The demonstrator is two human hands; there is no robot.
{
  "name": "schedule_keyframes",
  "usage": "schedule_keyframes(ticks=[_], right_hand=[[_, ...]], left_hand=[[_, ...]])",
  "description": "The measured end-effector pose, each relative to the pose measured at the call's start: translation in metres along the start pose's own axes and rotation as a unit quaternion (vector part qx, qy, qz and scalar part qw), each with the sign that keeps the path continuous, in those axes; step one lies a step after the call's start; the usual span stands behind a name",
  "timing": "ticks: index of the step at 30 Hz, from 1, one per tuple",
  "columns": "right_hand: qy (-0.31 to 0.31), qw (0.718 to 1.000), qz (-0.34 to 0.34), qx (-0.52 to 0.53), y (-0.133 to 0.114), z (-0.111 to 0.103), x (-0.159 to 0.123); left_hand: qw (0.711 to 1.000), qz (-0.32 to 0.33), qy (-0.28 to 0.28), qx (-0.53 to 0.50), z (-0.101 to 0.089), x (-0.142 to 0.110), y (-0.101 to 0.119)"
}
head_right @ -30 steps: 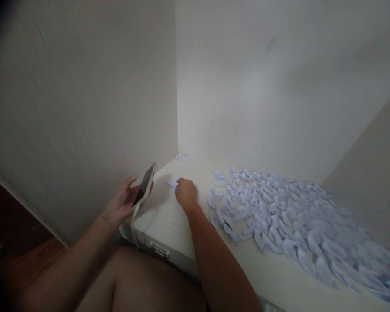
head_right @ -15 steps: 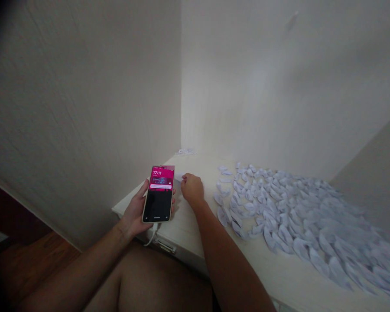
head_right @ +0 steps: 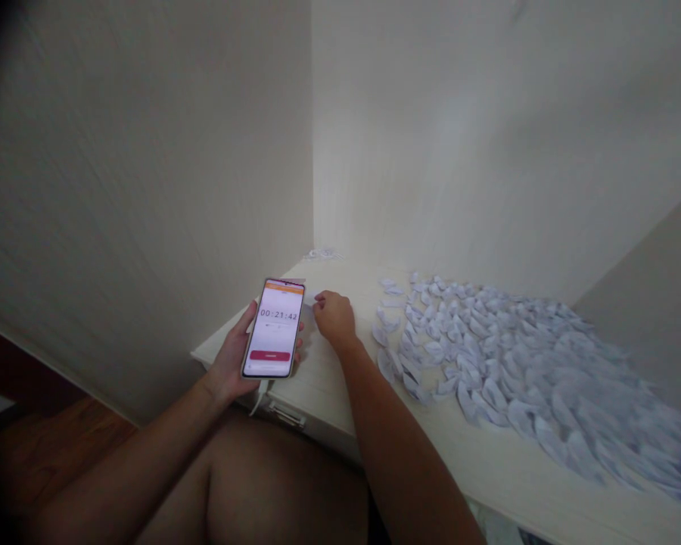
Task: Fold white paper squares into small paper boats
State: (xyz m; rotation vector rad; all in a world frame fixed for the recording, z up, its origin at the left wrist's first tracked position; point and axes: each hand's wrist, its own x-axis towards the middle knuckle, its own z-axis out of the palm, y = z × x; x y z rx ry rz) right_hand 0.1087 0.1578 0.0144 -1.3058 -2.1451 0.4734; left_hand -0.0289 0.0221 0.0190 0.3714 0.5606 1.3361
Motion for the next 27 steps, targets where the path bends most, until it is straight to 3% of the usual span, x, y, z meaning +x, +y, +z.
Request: schedule_keyframes(ticks=[15, 27], right_hand=[[-0.009, 1.0, 0.002, -0.008, -0.002, -0.002, 0.0], [-0.001, 1.0, -0.007, 0.008, -0.002, -0.003, -0.001]], left_hand=[[0.998, -0.034, -0.052, -0.008, -0.004, 0.01, -0.005], [0.999, -0.032, -0.034, 0.013, -0.01, 0.014, -0.005]])
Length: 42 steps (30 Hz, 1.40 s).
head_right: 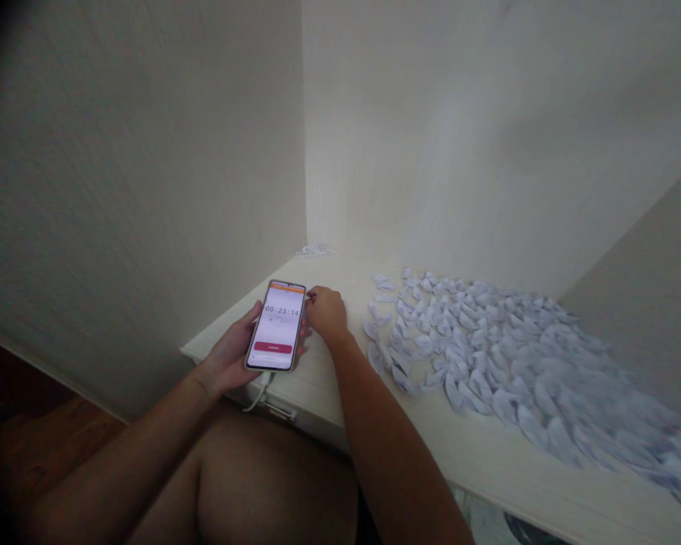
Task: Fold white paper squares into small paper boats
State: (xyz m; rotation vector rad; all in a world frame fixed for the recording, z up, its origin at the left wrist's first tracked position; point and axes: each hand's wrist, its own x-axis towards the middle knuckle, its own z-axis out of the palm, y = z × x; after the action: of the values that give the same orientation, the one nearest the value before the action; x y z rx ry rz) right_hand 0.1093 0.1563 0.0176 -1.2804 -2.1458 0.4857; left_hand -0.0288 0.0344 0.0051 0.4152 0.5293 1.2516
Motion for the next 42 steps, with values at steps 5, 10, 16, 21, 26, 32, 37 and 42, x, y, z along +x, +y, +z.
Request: schedule_keyframes(ticks=[5, 10, 16, 21, 26, 32, 37, 42], right_hand=[[0.047, 0.999, 0.012, 0.019, 0.001, -0.002, 0.001], [0.124, 0.991, 0.03, 0.043, 0.0, -0.008, 0.003], [0.196, 0.977, 0.042, 0.078, 0.0, -0.017, 0.005], [0.213, 0.969, 0.052, 0.113, 0.002, -0.018, 0.007], [0.206, 0.966, 0.071, 0.141, 0.004, -0.014, 0.009], [0.189, 0.961, 0.1, 0.175, 0.005, -0.013, 0.009], [0.178, 0.954, 0.127, 0.205, 0.009, -0.011, 0.012], [0.167, 0.942, 0.144, 0.253, 0.017, -0.003, 0.017]], left_hand=[[1.0, -0.003, 0.019, 0.004, 0.007, -0.003, 0.001], [0.999, -0.001, 0.047, 0.016, 0.012, -0.006, 0.001], [0.999, -0.003, 0.042, 0.008, 0.011, -0.005, 0.001], [0.999, -0.002, 0.051, 0.011, 0.012, -0.005, 0.001], [0.999, -0.006, 0.039, 0.012, 0.009, -0.004, 0.002], [0.999, -0.005, 0.039, 0.014, 0.009, -0.004, 0.001], [0.999, -0.008, 0.033, 0.013, 0.009, -0.004, 0.001], [1.0, -0.01, 0.026, 0.012, 0.006, -0.003, 0.002]])
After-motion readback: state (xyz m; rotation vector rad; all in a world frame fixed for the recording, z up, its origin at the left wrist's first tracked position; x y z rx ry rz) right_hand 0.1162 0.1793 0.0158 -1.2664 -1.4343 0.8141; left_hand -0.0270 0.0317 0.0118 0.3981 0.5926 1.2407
